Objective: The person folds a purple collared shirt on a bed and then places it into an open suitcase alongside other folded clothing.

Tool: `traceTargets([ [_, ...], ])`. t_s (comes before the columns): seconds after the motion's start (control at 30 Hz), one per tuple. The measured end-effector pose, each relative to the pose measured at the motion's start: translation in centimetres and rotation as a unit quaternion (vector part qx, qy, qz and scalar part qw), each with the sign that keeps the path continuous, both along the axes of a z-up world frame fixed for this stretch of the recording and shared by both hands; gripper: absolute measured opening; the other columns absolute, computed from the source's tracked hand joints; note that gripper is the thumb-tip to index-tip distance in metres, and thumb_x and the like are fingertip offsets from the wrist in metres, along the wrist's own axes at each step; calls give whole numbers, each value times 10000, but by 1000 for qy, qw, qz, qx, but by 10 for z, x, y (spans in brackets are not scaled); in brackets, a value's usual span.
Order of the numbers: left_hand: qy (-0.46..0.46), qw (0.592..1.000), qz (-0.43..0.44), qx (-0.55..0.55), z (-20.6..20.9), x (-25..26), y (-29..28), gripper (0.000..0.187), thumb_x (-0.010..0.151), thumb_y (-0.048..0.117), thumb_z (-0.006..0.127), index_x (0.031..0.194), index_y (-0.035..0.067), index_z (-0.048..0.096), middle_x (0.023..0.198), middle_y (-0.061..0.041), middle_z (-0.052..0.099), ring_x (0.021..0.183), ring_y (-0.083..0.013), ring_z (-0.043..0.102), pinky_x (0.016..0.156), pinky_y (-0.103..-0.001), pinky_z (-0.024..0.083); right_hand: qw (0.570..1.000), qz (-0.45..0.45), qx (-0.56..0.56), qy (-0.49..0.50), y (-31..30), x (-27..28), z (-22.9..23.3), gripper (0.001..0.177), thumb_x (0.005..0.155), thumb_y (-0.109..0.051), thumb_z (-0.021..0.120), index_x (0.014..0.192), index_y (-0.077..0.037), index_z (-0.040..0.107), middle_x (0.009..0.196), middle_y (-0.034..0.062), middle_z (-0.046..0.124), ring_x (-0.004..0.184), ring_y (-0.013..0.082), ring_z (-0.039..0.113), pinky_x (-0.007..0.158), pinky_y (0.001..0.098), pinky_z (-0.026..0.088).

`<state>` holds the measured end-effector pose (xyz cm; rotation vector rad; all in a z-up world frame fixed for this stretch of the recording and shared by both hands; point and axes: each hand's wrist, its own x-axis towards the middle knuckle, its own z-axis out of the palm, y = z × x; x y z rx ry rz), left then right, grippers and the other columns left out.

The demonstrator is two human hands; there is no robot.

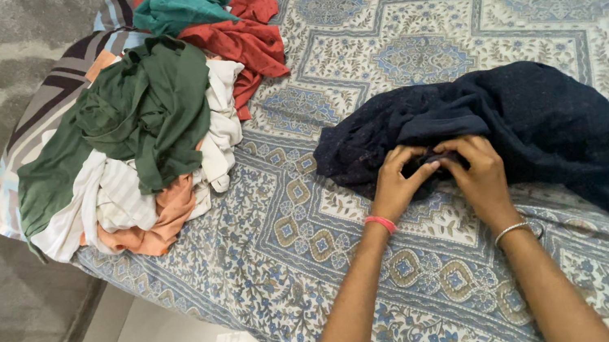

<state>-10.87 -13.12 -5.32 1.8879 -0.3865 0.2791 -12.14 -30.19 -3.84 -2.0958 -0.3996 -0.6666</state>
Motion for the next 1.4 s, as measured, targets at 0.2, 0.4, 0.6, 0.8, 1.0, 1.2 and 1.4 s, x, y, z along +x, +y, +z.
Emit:
traceTargets([
  [0.2,-19,999,20,37,-12,0,-2,284,975,263,684,1118,18,698,1125,-124,677,1126,-304,620,1000,-384,482,1000,2,-27,-4,-1,-7,7,197,878,-47,765,1075,-53,749,1081,111,707,1060,320,656,930,410,516],
  [0.4,34,998,36,32,-7,-2,-1,301,987,287,657,1120,19,687,1124,-131,659,1117,-300,617,967,-385,482,1000,-10,-20,-5,5,-13,23,231,831,-121,832,1023,-38,734,1045,115,692,1010,323,646,888,416,511],
  [0.6,20,999,26,17,-5,-2,-1,294,998,293,649,1085,15,693,1100,-125,662,1116,-302,611,980,-389,474,999,8,-30,15,5,-8,18,216,851,-77,793,1049,-24,723,1067,126,690,1044,334,636,903,426,505],
  [0.8,9,999,32,29,-16,2,-1,280,989,292,658,1039,21,708,1059,-112,677,1081,-292,619,963,-380,479,998,24,-64,-7,-3,-4,3,193,887,-13,737,1077,-13,703,1099,160,675,1077,377,620,933,450,497],
  [1.0,10,999,34,-19,-25,9,-3,274,975,280,688,1014,11,725,1018,-106,697,1025,-256,643,937,-348,486,999,16,-21,28,-3,-5,3,214,881,-103,789,1073,-28,728,1056,141,697,1005,339,657,872,423,519],
  [1.2,43,992,-6,-119,-25,10,1,244,960,244,730,983,2,740,984,-80,705,975,-156,639,918,-297,482,999,11,8,43,-6,-6,9,327,811,-203,859,1080,-53,752,1035,132,709,944,303,705,847,388,544],
  [1.4,92,984,-32,-149,-35,14,6,230,967,226,742,985,-3,746,968,-73,670,956,-142,605,897,-298,466,996,34,-9,82,-8,3,9,333,796,-135,854,1092,-32,740,1033,131,699,961,297,689,791,388,534],
])
